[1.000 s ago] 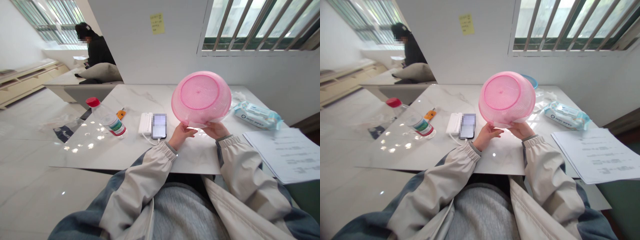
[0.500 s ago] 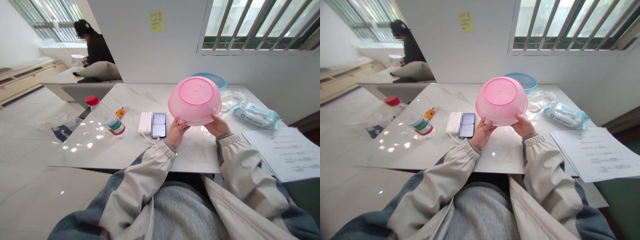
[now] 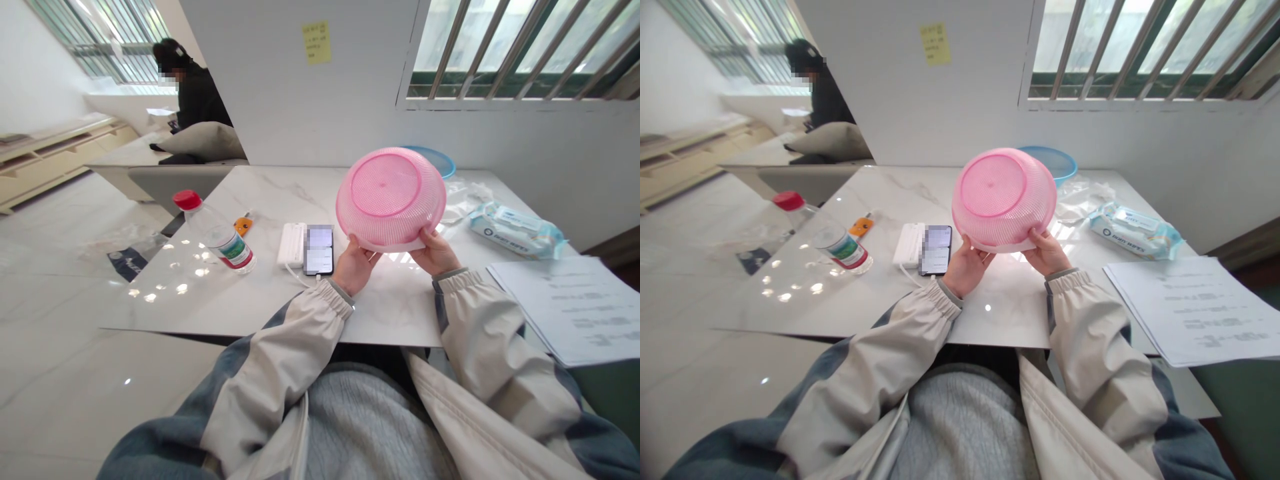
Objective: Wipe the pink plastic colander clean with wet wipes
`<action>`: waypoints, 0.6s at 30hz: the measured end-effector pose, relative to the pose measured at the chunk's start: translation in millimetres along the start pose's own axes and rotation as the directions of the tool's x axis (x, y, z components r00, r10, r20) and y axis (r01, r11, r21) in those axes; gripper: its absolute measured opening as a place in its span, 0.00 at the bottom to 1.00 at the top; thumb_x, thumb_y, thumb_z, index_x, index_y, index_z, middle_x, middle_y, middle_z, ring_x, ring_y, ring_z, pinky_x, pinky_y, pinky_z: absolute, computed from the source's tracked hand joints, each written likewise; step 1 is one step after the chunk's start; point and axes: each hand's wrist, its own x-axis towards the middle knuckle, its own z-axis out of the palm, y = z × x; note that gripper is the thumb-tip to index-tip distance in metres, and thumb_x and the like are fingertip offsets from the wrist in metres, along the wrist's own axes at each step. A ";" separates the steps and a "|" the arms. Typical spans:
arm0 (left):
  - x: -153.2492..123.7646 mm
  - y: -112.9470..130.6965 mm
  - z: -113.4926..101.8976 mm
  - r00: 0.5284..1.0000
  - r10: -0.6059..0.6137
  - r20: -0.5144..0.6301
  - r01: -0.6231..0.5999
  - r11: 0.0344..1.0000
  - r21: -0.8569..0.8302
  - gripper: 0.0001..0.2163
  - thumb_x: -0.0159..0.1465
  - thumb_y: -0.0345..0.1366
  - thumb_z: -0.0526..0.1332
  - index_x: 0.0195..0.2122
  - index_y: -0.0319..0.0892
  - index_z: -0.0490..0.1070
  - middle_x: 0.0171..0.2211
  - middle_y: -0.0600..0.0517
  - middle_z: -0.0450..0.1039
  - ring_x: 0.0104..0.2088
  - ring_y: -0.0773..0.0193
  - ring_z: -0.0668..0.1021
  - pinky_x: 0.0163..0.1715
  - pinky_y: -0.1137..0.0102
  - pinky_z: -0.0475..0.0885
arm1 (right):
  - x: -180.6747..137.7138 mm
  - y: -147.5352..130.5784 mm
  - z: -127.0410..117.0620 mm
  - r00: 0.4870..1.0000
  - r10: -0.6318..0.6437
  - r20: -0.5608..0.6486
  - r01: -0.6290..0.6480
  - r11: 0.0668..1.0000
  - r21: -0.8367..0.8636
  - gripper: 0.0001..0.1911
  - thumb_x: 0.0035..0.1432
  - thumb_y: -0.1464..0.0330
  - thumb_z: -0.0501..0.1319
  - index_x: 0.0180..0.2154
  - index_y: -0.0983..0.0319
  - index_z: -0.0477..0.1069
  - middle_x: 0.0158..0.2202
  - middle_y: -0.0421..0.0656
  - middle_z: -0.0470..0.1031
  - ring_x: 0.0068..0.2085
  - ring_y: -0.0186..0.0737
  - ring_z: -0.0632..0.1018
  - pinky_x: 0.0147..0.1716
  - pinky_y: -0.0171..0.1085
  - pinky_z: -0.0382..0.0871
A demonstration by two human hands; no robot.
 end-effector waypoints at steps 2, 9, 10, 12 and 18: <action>-2.7 -1.1 1.8 0.996 -0.075 0.054 0.076 0.997 -0.015 0.17 0.77 0.48 0.53 0.50 0.44 0.77 0.54 0.44 0.80 0.61 0.54 0.78 0.68 0.56 0.68 | -0.1 2.0 1.7 1.000 0.000 0.019 0.000 1.000 -0.014 0.24 0.48 0.58 0.81 0.47 0.51 0.82 0.50 0.38 0.86 0.60 0.46 0.81 0.68 0.47 0.73; 1.6 -4.3 -0.7 1.000 -0.029 -0.012 0.029 0.999 0.041 0.14 0.78 0.42 0.53 0.46 0.42 0.77 0.49 0.45 0.82 0.60 0.55 0.78 0.68 0.55 0.68 | -4.0 -1.9 5.3 0.998 0.057 0.039 -0.053 0.993 -0.105 0.26 0.42 0.56 0.83 0.43 0.54 0.81 0.47 0.43 0.86 0.57 0.54 0.83 0.64 0.54 0.76; 3.3 -4.6 -1.9 0.999 -0.009 -0.031 0.010 0.999 0.044 0.14 0.78 0.42 0.53 0.47 0.43 0.77 0.49 0.45 0.82 0.60 0.56 0.79 0.68 0.55 0.68 | -5.4 -3.5 6.8 0.996 0.077 0.044 -0.071 0.991 -0.114 0.25 0.42 0.56 0.83 0.42 0.54 0.82 0.46 0.44 0.86 0.57 0.55 0.83 0.63 0.55 0.77; 6.2 -4.8 -4.5 0.998 0.026 -0.065 -0.024 0.999 0.044 0.12 0.77 0.41 0.54 0.48 0.44 0.76 0.51 0.47 0.82 0.59 0.57 0.79 0.67 0.55 0.69 | -7.1 -6.9 9.1 0.997 0.069 0.041 -0.064 0.992 -0.111 0.23 0.43 0.58 0.82 0.43 0.53 0.82 0.47 0.43 0.86 0.58 0.55 0.82 0.64 0.55 0.76; 10.9 -4.6 -12.5 0.981 0.136 -0.138 -0.122 0.987 0.104 0.12 0.75 0.45 0.59 0.54 0.49 0.75 0.59 0.49 0.79 0.61 0.56 0.77 0.61 0.57 0.73 | 7.2 -10.6 -7.3 0.967 -0.198 -0.158 0.192 0.980 -0.053 0.13 0.59 0.59 0.71 0.47 0.50 0.81 0.56 0.37 0.83 0.68 0.44 0.75 0.69 0.48 0.71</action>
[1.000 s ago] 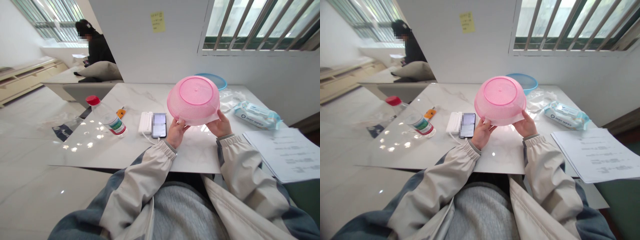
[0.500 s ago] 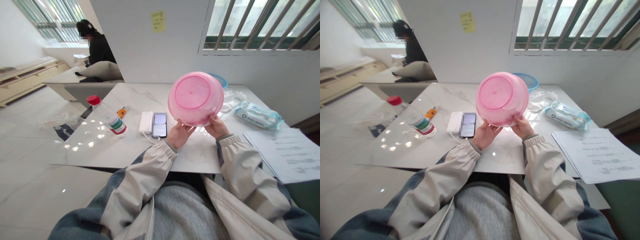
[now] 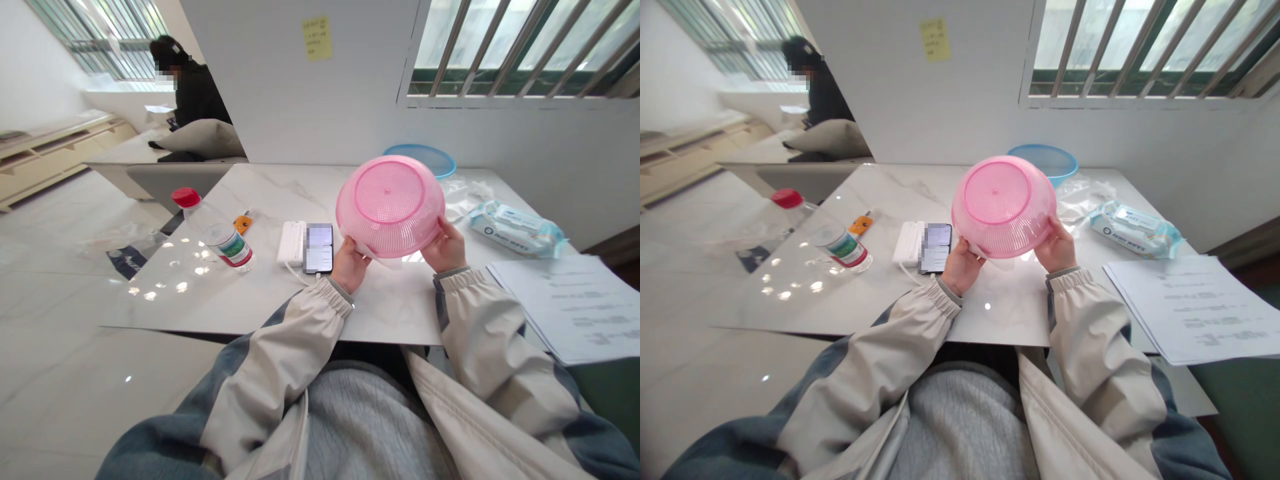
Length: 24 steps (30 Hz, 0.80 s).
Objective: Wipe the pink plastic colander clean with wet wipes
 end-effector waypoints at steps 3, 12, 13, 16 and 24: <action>0.9 -1.5 -1.2 0.999 0.018 0.028 -0.018 1.000 0.003 0.14 0.75 0.47 0.58 0.56 0.48 0.75 0.62 0.48 0.77 0.64 0.54 0.75 0.60 0.57 0.74 | 14.8 8.6 -14.5 0.980 -0.131 -0.152 0.132 0.991 -0.003 0.13 0.57 0.61 0.71 0.46 0.51 0.81 0.56 0.35 0.83 0.68 0.40 0.75 0.67 0.42 0.73; 3.5 -1.4 -3.2 0.999 0.043 -0.014 -0.043 0.999 -0.003 0.13 0.74 0.44 0.61 0.52 0.43 0.77 0.58 0.44 0.81 0.64 0.53 0.77 0.62 0.59 0.74 | 28.1 20.4 -35.4 0.943 -0.140 -0.302 0.109 0.987 -0.117 0.18 0.53 0.66 0.72 0.47 0.53 0.83 0.51 0.37 0.85 0.56 0.39 0.83 0.58 0.40 0.81; 4.1 -1.5 -3.7 0.998 0.047 -0.042 -0.046 0.999 0.002 0.12 0.73 0.43 0.62 0.51 0.43 0.77 0.56 0.44 0.82 0.63 0.54 0.78 0.61 0.59 0.75 | 27.9 19.6 -36.0 0.947 -0.130 -0.294 0.097 0.988 -0.124 0.17 0.52 0.66 0.72 0.46 0.53 0.83 0.50 0.37 0.85 0.55 0.39 0.83 0.58 0.40 0.81; 6.6 -1.6 -5.4 0.990 0.090 -0.109 -0.088 0.996 0.022 0.10 0.72 0.42 0.64 0.47 0.42 0.77 0.51 0.45 0.83 0.59 0.56 0.80 0.61 0.62 0.74 | 26.2 15.8 -36.7 0.955 -0.105 -0.276 0.063 0.986 -0.156 0.17 0.51 0.65 0.73 0.45 0.54 0.84 0.47 0.38 0.86 0.54 0.41 0.84 0.60 0.43 0.80; 12.8 1.4 -12.0 0.987 0.120 -0.111 -0.112 0.991 0.069 0.11 0.73 0.43 0.64 0.42 0.41 0.78 0.42 0.48 0.83 0.51 0.60 0.82 0.60 0.63 0.73 | 19.2 -7.3 -36.0 0.969 0.040 -0.245 -0.090 0.976 -0.196 0.11 0.47 0.67 0.74 0.37 0.58 0.84 0.45 0.42 0.87 0.56 0.51 0.83 0.63 0.44 0.76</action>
